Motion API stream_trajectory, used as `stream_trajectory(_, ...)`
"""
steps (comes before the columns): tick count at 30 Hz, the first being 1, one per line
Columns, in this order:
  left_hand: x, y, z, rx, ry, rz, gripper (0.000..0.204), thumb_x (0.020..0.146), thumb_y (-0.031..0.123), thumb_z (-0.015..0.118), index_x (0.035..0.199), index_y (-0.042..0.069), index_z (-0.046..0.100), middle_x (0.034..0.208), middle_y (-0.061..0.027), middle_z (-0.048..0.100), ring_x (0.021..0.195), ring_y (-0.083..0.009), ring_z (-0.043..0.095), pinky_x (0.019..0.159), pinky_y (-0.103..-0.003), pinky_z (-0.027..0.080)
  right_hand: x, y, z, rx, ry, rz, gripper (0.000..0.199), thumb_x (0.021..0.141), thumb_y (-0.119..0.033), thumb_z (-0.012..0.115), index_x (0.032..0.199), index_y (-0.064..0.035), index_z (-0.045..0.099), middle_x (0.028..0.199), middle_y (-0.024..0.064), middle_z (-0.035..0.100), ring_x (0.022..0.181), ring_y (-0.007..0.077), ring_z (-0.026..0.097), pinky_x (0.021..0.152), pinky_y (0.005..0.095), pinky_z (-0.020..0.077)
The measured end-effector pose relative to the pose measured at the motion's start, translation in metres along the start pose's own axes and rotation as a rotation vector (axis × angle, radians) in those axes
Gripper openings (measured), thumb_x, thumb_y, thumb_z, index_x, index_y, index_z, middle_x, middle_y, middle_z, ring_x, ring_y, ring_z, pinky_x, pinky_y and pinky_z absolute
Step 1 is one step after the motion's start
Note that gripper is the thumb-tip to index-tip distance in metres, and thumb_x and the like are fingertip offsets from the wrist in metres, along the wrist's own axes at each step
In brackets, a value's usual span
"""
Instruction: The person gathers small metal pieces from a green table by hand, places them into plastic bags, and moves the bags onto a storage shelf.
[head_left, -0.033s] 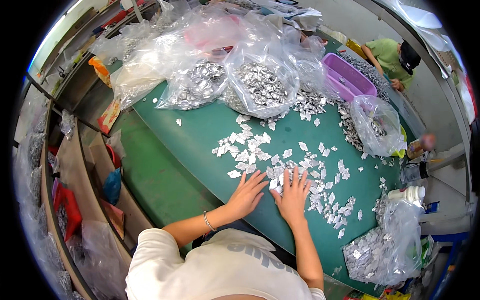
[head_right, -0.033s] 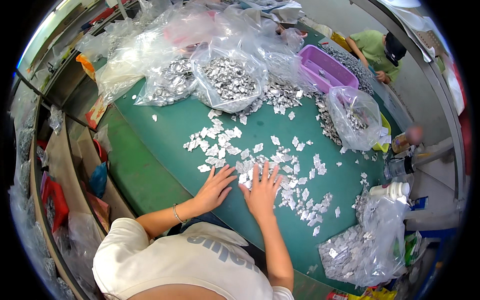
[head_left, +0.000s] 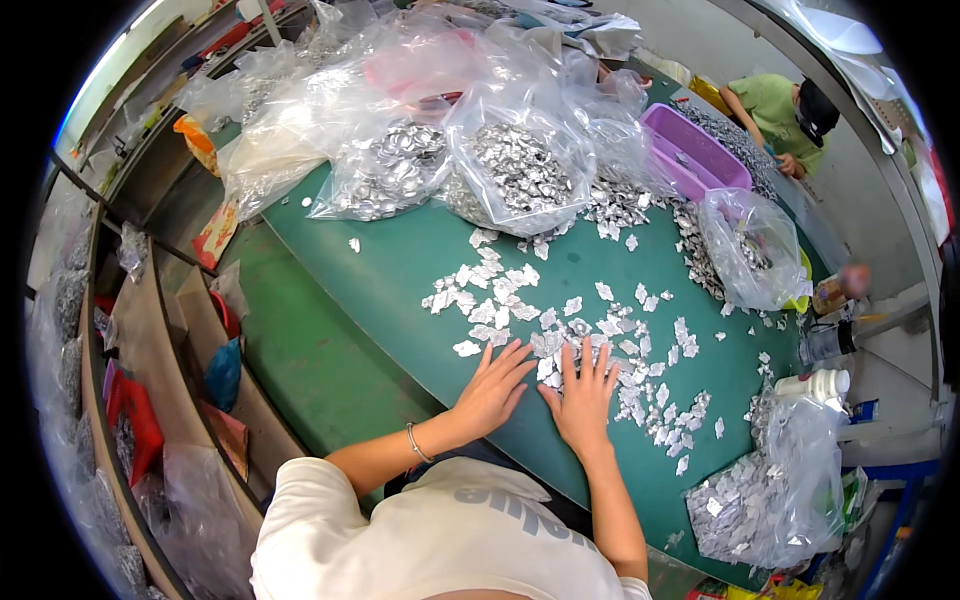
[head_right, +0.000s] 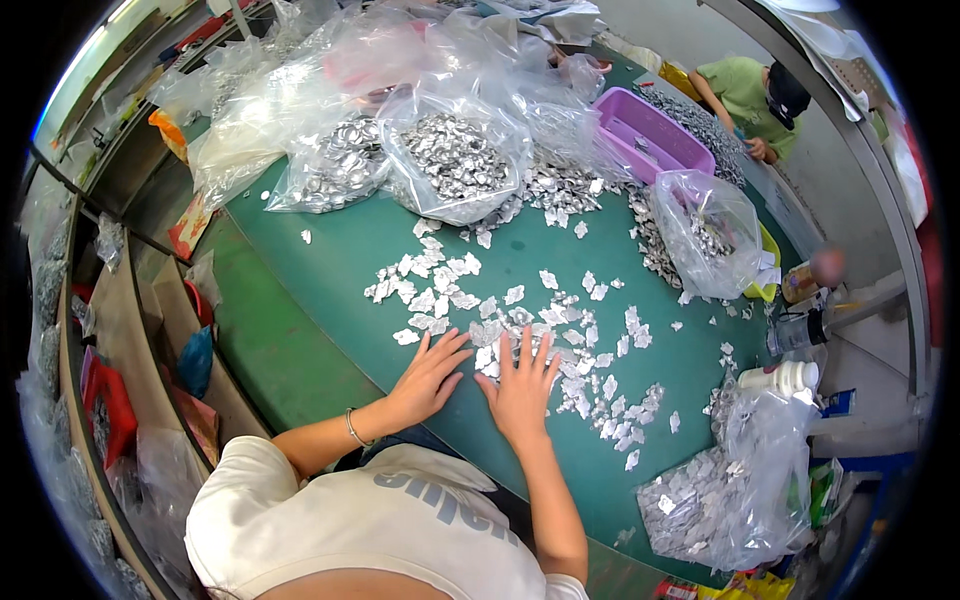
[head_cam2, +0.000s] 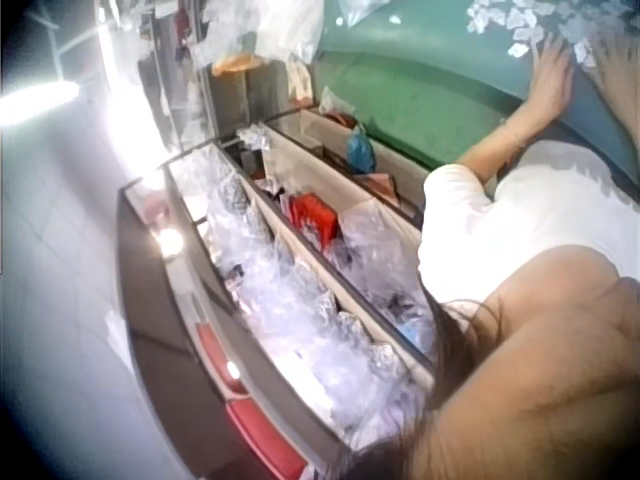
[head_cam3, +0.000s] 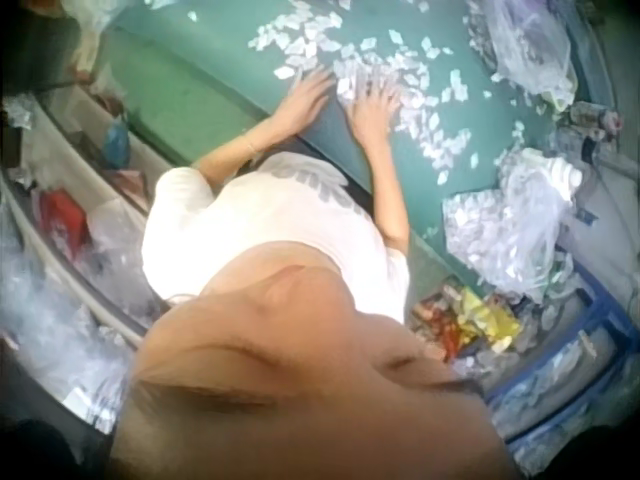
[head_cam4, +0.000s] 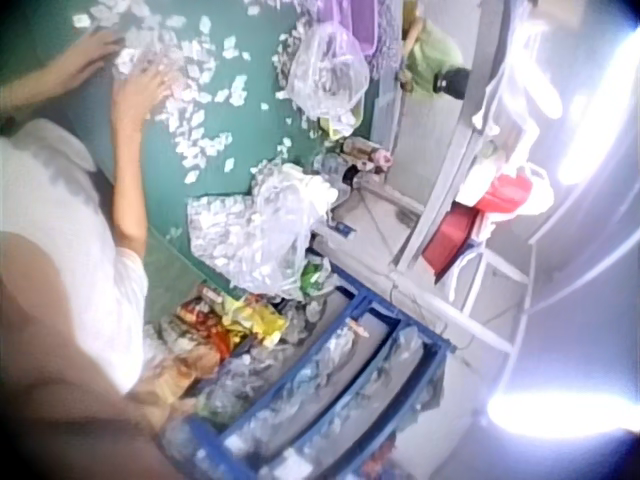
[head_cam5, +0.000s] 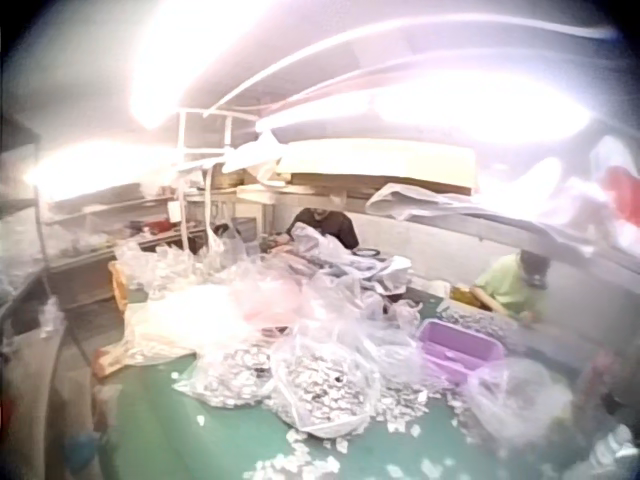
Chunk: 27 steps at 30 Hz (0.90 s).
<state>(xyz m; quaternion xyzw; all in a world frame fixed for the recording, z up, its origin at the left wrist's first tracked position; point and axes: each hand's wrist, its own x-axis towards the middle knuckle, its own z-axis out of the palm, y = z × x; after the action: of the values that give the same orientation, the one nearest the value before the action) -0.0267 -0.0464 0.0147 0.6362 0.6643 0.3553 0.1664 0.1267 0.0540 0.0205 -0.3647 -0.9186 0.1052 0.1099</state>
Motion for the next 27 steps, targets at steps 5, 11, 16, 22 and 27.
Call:
stream_trajectory(5, 0.026, 0.006, 0.009, 0.055, -0.103, 0.147, 0.042, 0.085, 0.006, 0.060, 0.126, 0.008, 0.051, 0.145, -0.0104, 0.035, 0.137, -0.0316, 0.027, 0.107, -0.059, 0.021, -0.039, 0.008, -0.018, 0.151, -0.063, -0.058, 0.048, 0.081, -0.026, 0.068, 0.124, -0.0117, 0.054, 0.139, 0.0122, 0.040, 0.135, 0.0372, 0.028, 0.106, 0.0593, 0.0192)
stream_trajectory(11, 0.035, -0.002, 0.008, 0.307, -0.221, 0.283, 0.040, 0.084, 0.020, 0.063, 0.122, 0.011, 0.055, 0.142, -0.0072, 0.039, 0.134, -0.0266, 0.032, 0.104, -0.061, 0.024, -0.059, 0.043, -0.023, 0.262, 0.288, 0.124, 0.023, 0.077, -0.008, 0.068, 0.100, -0.0075, 0.066, 0.114, 0.0108, 0.058, 0.119, 0.0326, 0.046, 0.100, 0.0496, 0.0306)
stream_trajectory(16, 0.020, -0.020, -0.009, 0.290, -0.069, 0.139, 0.027, 0.082, 0.009, 0.063, 0.109, 0.008, 0.062, 0.130, -0.0087, 0.051, 0.130, -0.0278, 0.039, 0.105, -0.061, 0.022, -0.006, 0.038, -0.031, 0.255, 0.455, 0.118, 0.025, 0.077, -0.007, 0.067, 0.101, -0.0004, 0.062, 0.106, 0.0138, 0.059, 0.101, 0.0324, 0.051, 0.090, 0.0421, 0.0379)
stream_trajectory(22, 0.041, -0.012, -0.003, 0.024, 0.124, 0.129, 0.021, 0.077, 0.002, 0.065, 0.098, 0.003, 0.064, 0.114, -0.0104, 0.058, 0.116, -0.0292, 0.050, 0.102, -0.052, 0.030, 0.041, 0.020, -0.005, 0.161, 0.343, 0.049, 0.030, 0.076, -0.010, 0.069, 0.102, 0.0003, 0.059, 0.097, 0.0134, 0.058, 0.093, 0.0315, 0.051, 0.088, 0.0415, 0.0367)
stream_trajectory(27, 0.083, -0.014, 0.013, 0.162, 0.099, 0.193, 0.027, 0.074, 0.006, 0.069, 0.100, 0.004, 0.061, 0.104, -0.0079, 0.056, 0.100, -0.0258, 0.051, 0.087, -0.042, 0.036, 0.015, 0.033, -0.012, 0.833, 0.398, 0.298, 0.029, 0.082, -0.005, 0.063, 0.109, -0.0004, 0.054, 0.093, 0.0074, 0.058, 0.083, 0.0201, 0.054, 0.073, 0.0342, 0.0432)
